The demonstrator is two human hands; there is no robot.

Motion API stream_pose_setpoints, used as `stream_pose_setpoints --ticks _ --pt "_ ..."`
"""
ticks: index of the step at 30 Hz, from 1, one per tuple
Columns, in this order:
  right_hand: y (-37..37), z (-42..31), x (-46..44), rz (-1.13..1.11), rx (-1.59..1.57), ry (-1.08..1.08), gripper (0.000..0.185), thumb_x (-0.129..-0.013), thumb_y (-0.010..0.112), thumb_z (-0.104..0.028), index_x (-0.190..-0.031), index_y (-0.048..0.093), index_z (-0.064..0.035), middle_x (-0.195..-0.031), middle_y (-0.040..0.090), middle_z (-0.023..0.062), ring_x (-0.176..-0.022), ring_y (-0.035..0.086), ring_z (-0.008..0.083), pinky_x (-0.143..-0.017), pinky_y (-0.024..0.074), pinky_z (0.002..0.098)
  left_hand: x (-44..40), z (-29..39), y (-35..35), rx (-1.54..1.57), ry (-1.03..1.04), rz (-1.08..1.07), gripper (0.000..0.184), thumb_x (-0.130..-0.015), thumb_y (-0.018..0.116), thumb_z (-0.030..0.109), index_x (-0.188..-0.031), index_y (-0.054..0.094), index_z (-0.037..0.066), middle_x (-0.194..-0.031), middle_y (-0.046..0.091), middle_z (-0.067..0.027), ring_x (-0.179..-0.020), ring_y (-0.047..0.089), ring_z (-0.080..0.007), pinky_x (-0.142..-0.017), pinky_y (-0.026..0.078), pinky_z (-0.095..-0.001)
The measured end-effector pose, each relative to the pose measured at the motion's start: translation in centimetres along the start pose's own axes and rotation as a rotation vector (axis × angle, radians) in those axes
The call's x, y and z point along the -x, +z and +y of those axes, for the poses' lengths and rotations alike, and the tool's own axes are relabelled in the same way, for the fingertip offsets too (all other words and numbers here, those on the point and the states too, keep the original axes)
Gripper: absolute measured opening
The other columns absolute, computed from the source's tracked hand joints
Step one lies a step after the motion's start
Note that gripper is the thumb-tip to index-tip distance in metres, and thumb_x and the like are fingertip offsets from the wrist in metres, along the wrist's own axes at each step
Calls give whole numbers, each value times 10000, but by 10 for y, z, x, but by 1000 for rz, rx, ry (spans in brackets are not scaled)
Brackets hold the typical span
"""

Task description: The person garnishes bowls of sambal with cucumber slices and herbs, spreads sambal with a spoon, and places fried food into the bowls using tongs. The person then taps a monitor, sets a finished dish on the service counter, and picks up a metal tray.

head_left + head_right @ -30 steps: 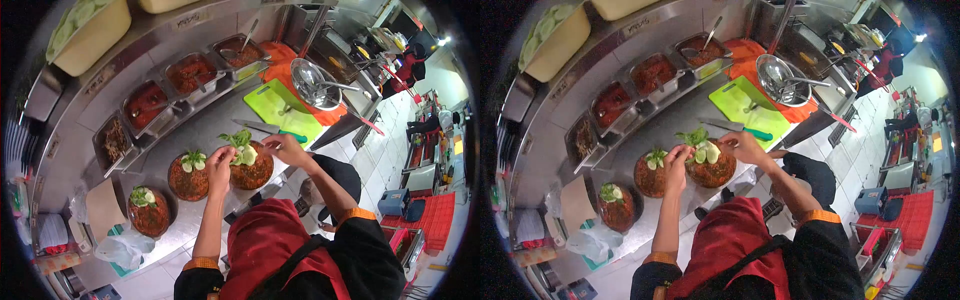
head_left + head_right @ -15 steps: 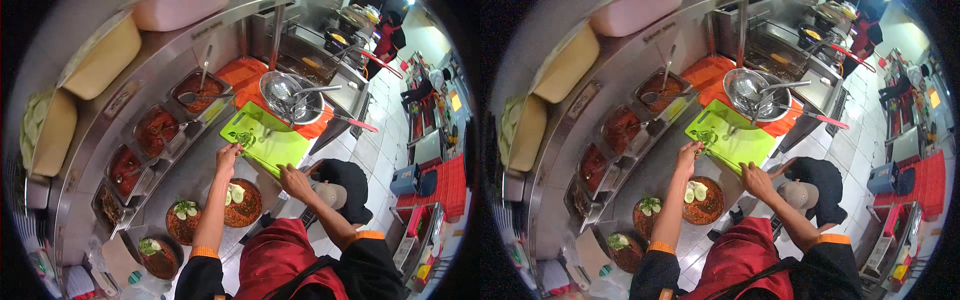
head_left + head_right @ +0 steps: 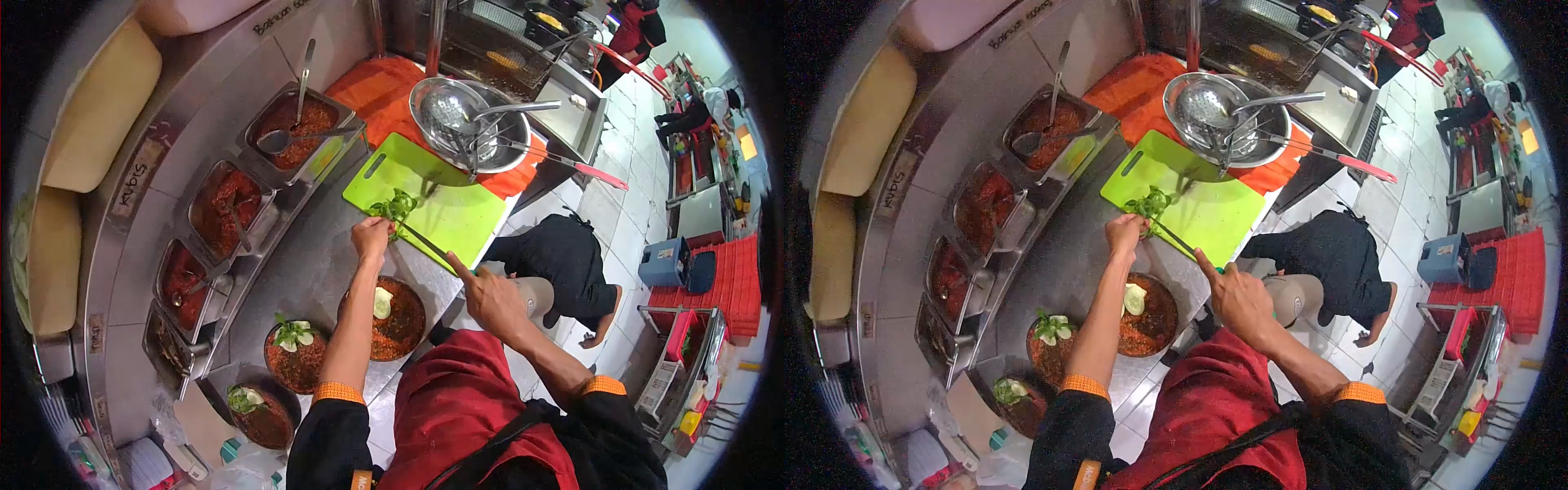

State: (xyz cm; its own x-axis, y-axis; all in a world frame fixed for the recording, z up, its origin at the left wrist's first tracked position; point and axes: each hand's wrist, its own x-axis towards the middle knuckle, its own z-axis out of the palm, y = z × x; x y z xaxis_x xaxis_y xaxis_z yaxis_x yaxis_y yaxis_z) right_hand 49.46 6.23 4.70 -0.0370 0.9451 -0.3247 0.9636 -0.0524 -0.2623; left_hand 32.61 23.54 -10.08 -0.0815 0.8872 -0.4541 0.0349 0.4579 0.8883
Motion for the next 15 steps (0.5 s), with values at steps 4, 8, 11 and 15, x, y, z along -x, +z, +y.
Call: stream_pose_setpoints --ticks 4,8,11,15 --pt "0 -4 -8 40 10 -25 640 -858 457 -90 -1459 284 -224 -840 580 236 -674 633 365 -568 507 459 6 6 -2 8 -47 -7 103 -819 620 79 -861 635 -14 -727 638 -46 -632 578 -103 -590 429 -241" --pt "-17 -2 5 63 -21 -55 635 -849 473 -84 -1447 315 -225 -811 579 228 -639 625 365 -559 503 461 6 22 -13 17 74 -29 105 -837 607 107 -838 616 3 -709 595 -13 -593 521 -93 -567 411 -239" --pt "-30 1 13 102 -37 -16 618 -849 496 -84 -1433 348 -221 -778 581 204 -621 620 362 -553 497 461 3 42 -10 164 119 -96 98 -843 597 102 -831 612 6 -710 587 -8 -604 516 -93 -563 401 -244" --pt "-36 6 19 149 -5 18 600 -854 483 -88 -1426 359 -218 -763 583 195 -629 627 356 -548 501 454 -6 25 -2 -52 58 -65 119 -826 601 81 -860 622 -32 -678 591 -31 -595 524 -92 -555 402 -232"
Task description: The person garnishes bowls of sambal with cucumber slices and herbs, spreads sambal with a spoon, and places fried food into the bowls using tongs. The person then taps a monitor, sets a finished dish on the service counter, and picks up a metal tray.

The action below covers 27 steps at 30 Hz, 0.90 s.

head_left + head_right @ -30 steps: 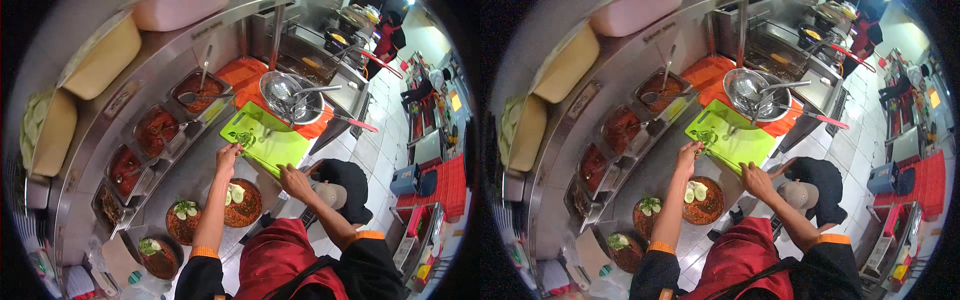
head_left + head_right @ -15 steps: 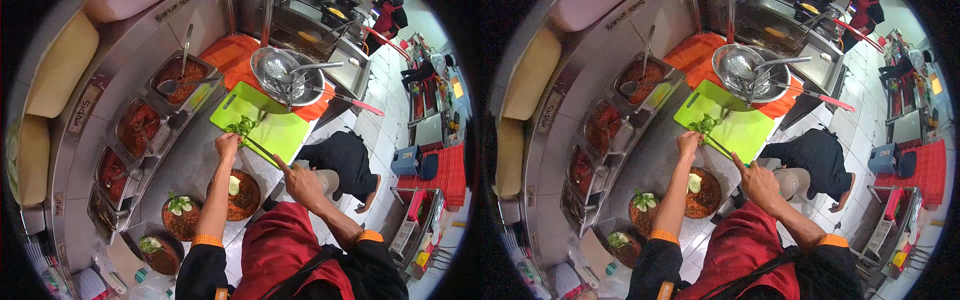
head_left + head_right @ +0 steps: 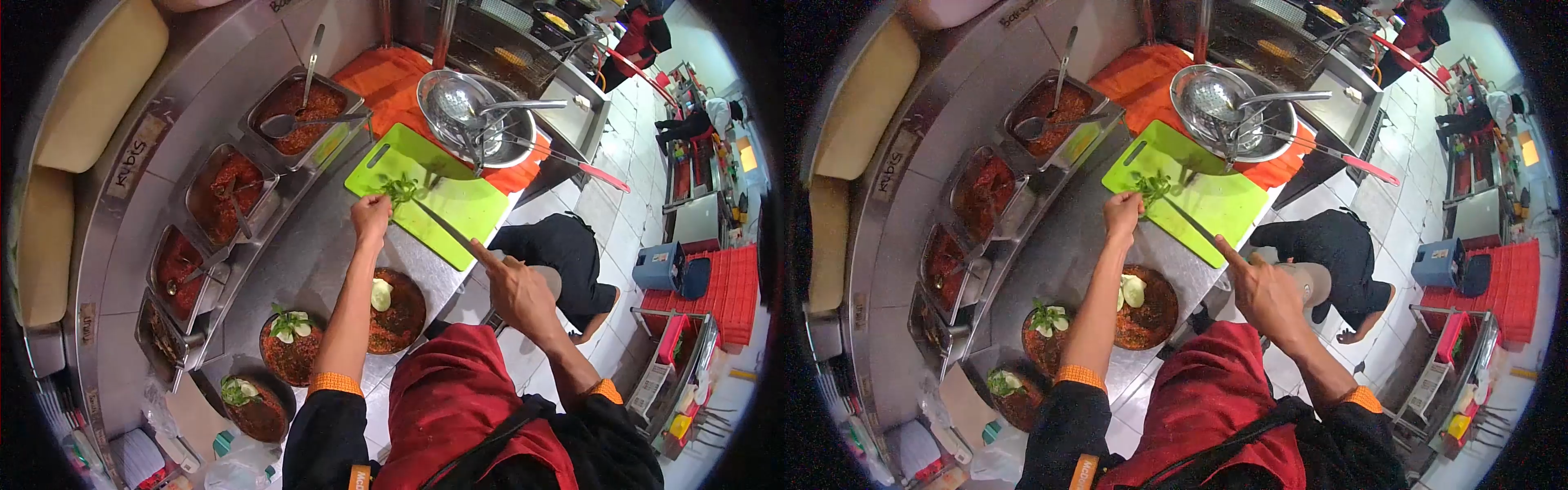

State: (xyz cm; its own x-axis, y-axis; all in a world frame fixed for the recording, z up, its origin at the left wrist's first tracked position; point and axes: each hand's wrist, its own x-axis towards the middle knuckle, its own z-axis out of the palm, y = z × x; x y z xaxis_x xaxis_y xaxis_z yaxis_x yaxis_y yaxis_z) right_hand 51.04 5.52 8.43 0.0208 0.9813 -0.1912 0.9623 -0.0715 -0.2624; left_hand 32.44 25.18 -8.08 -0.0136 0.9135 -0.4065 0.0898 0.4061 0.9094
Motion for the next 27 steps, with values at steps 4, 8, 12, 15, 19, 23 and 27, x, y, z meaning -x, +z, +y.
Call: stream_pose_setpoints --ticks 4,8,12,15,19,23,27 --pt "9 -1 -3 -112 19 -8 605 -849 462 -85 -1427 353 -226 -791 590 205 -642 634 363 -549 510 457 8 -15 2 100 -13 -10 135 -826 592 70 -890 629 -43 -679 597 -37 -588 523 -93 -549 400 -235" --pt "19 -8 -12 -180 -2 -12 633 -842 455 -78 -1439 324 -243 -857 600 221 -662 640 374 -557 519 466 12 -18 0 47 -28 8 207 -851 577 64 -1006 622 -65 -757 615 -55 -659 553 -111 -607 435 -258" --pt "35 -7 -23 -178 -18 -18 640 -839 450 -79 -1443 318 -248 -882 604 237 -688 644 385 -578 524 471 14 -24 -1 60 9 13 143 -844 579 50 -925 630 -57 -705 622 -59 -602 577 -113 -541 445 -244" --pt "42 -6 -27 -180 -14 -28 640 -843 436 -80 -1447 312 -249 -884 606 247 -703 645 394 -595 524 480 17 -27 0 108 -28 28 129 -839 587 37 -914 630 -59 -730 641 -80 -616 616 -132 -547 486 -252" --pt "47 -6 -29 -151 -14 -39 641 -841 439 -82 -1448 315 -247 -888 610 259 -708 646 397 -601 524 484 19 -30 1 104 -34 62 114 -835 595 29 -896 628 -61 -750 654 -96 -611 630 -144 -551 507 -261" --pt "47 -7 -30 -181 -18 -38 629 -842 443 -80 -1442 334 -232 -882 613 266 -697 649 387 -588 525 475 20 -33 2 86 -39 78 118 -839 600 37 -891 619 -67 -735 657 -102 -605 636 -146 -525 503 -259" --pt "40 -13 -27 -168 15 -50 623 -848 436 -76 -1444 329 -225 -868 613 263 -687 651 378 -575 524 468 21 -39 2 135 -21 81 122 -837 600 36 -880 614 -78 -702 651 -105 -584 635 -149 -501 497 -256"
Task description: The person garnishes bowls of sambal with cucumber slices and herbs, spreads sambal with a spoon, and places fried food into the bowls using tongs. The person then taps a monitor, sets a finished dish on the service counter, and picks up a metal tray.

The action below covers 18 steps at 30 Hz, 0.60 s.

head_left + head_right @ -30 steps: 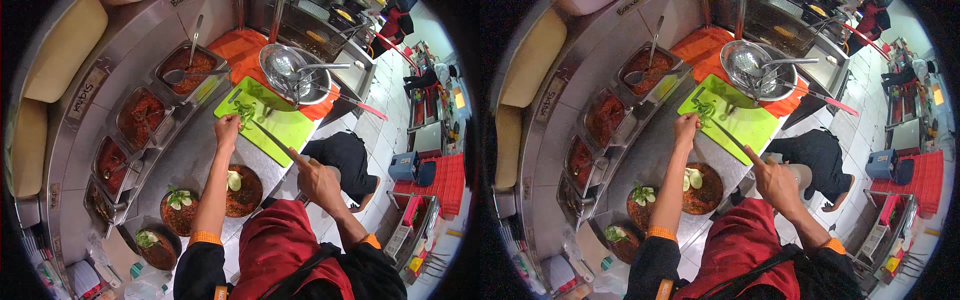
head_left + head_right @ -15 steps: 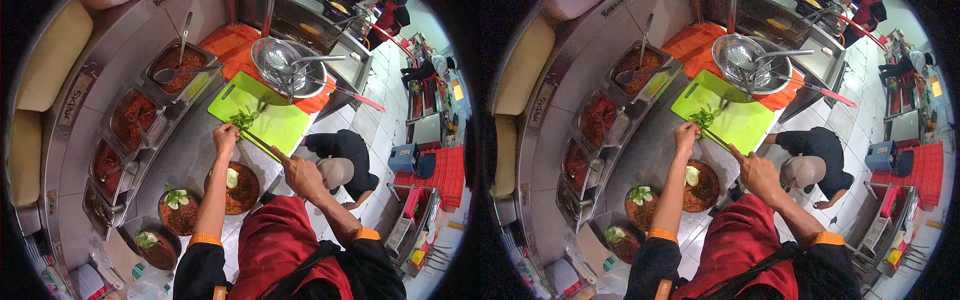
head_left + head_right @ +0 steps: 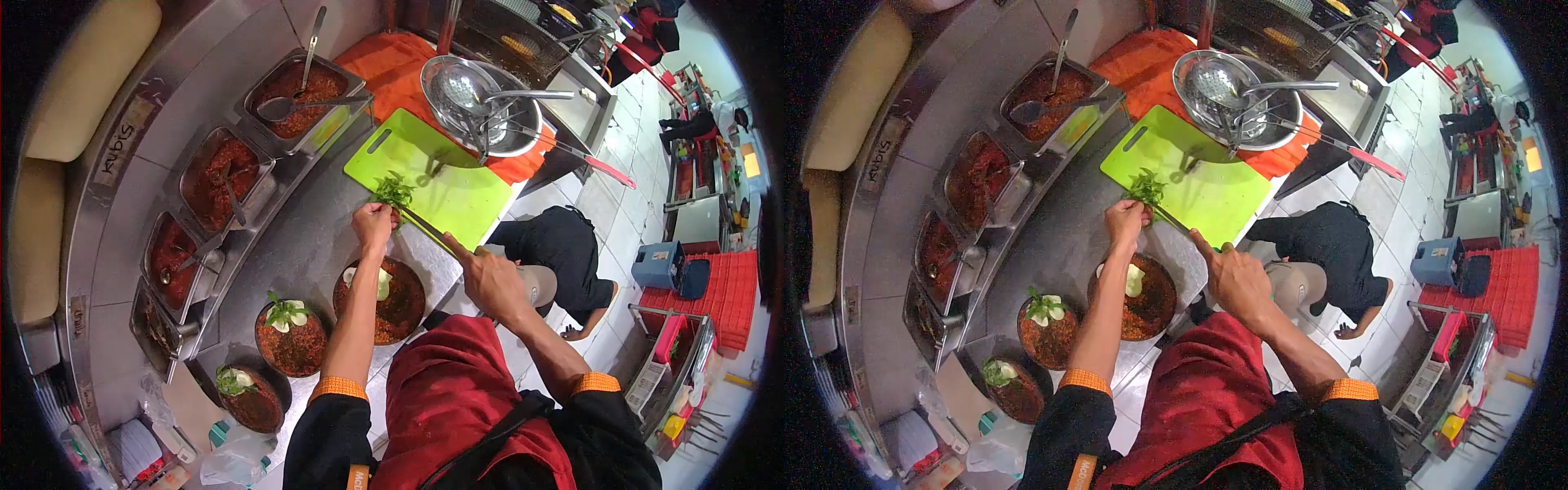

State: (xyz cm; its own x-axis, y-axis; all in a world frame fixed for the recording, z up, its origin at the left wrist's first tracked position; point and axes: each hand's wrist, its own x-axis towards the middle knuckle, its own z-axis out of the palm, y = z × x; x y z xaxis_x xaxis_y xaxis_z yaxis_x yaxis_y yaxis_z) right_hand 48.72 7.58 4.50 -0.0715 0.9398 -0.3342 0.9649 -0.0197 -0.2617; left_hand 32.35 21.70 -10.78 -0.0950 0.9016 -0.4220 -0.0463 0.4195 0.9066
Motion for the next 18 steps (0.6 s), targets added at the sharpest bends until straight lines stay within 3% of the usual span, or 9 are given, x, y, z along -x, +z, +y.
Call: stream_pose_setpoints --ticks 10,18 --pt "4 -2 -2 14 5 10 623 -838 456 -66 -1432 347 -221 -842 614 243 -662 646 368 -571 515 458 -4 2 -1 4 -44 -24 100 -828 597 27 -828 616 -72 -685 646 -108 -548 615 -146 -487 495 -256" --pt "9 -3 -2 54 68 1 634 -834 458 -65 -1431 349 -250 -848 609 251 -602 638 355 -505 505 445 -1 12 -3 3 -94 -57 157 -823 584 21 -902 607 -113 -739 637 -132 -592 615 -164 -508 492 -264"
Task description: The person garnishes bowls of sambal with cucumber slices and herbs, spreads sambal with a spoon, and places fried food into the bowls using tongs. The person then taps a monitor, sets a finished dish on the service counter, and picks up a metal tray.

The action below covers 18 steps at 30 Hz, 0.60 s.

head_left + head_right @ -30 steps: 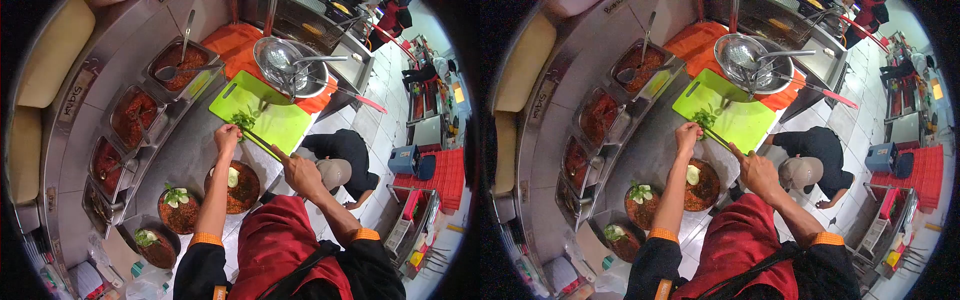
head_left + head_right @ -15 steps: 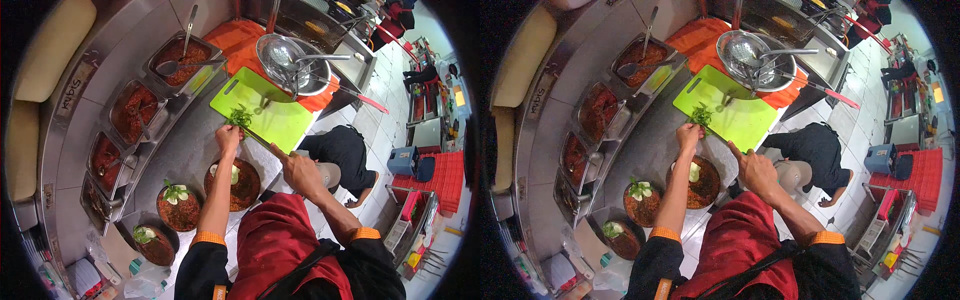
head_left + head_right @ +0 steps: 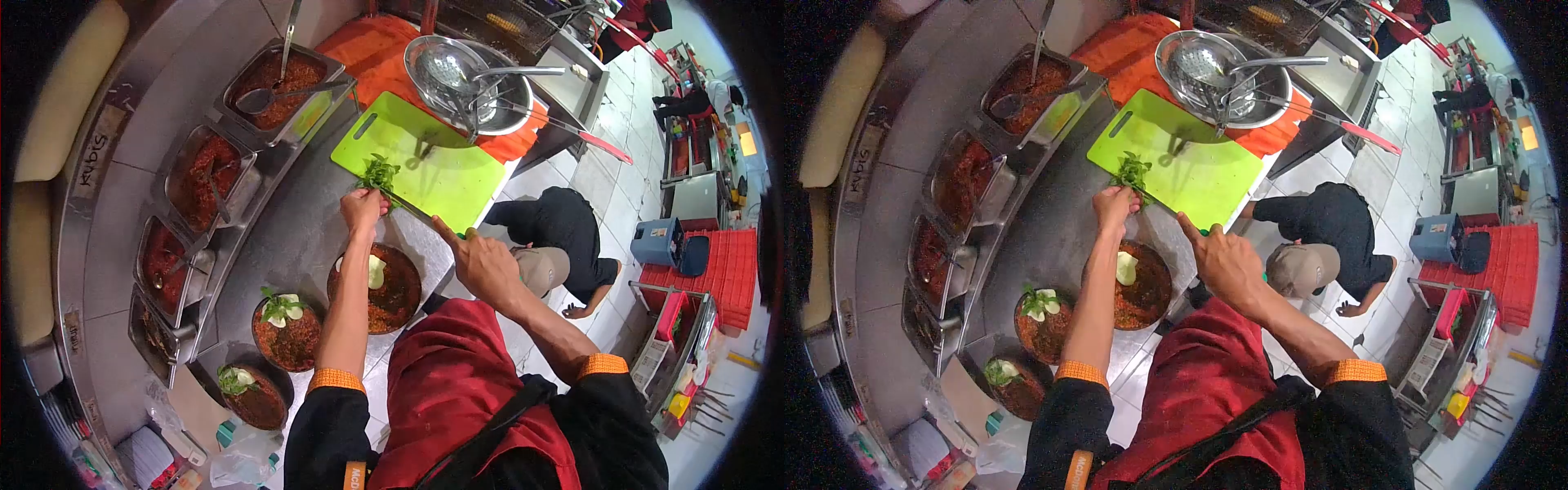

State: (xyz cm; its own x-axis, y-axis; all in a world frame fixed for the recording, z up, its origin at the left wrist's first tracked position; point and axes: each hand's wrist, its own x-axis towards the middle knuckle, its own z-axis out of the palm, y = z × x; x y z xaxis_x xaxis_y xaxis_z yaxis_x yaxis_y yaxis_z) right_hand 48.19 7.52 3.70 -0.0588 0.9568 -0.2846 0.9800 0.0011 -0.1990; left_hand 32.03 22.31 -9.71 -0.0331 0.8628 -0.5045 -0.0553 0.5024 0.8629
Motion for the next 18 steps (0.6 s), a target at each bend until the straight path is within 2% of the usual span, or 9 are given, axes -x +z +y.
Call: stream_pose_setpoints --ticks 2,10,16,18 --pt "-2 -3 1 1 43 -35 601 -869 447 -90 -1447 324 -205 -787 571 212 -631 641 346 -532 519 442 -1 0 1 -16 -12 15 153 -823 585 18 -899 605 -113 -740 636 -132 -589 613 -164 -505 489 -262" --pt "2 -11 2 -17 121 -18 649 -841 486 -68 -1456 304 -164 -787 582 205 -615 644 321 -505 527 408 1 4 -1 -30 -36 -9 154 -825 591 19 -917 582 -104 -747 635 -135 -604 625 -168 -502 493 -265" --pt "10 -6 -4 -3 124 -46 694 -817 487 -39 -1467 275 -158 -747 599 190 -594 641 294 -482 527 392 -2 0 -2 -5 -40 -20 91 -827 599 18 -841 579 -70 -750 638 -138 -620 636 -170 -500 501 -264" --pt "11 -5 -6 14 130 -50 709 -813 487 -37 -1473 257 -156 -728 600 181 -584 639 286 -477 527 389 -5 -1 -2 11 -27 -19 110 -823 603 35 -828 593 -74 -707 636 -118 -570 628 -162 -494 505 -253"
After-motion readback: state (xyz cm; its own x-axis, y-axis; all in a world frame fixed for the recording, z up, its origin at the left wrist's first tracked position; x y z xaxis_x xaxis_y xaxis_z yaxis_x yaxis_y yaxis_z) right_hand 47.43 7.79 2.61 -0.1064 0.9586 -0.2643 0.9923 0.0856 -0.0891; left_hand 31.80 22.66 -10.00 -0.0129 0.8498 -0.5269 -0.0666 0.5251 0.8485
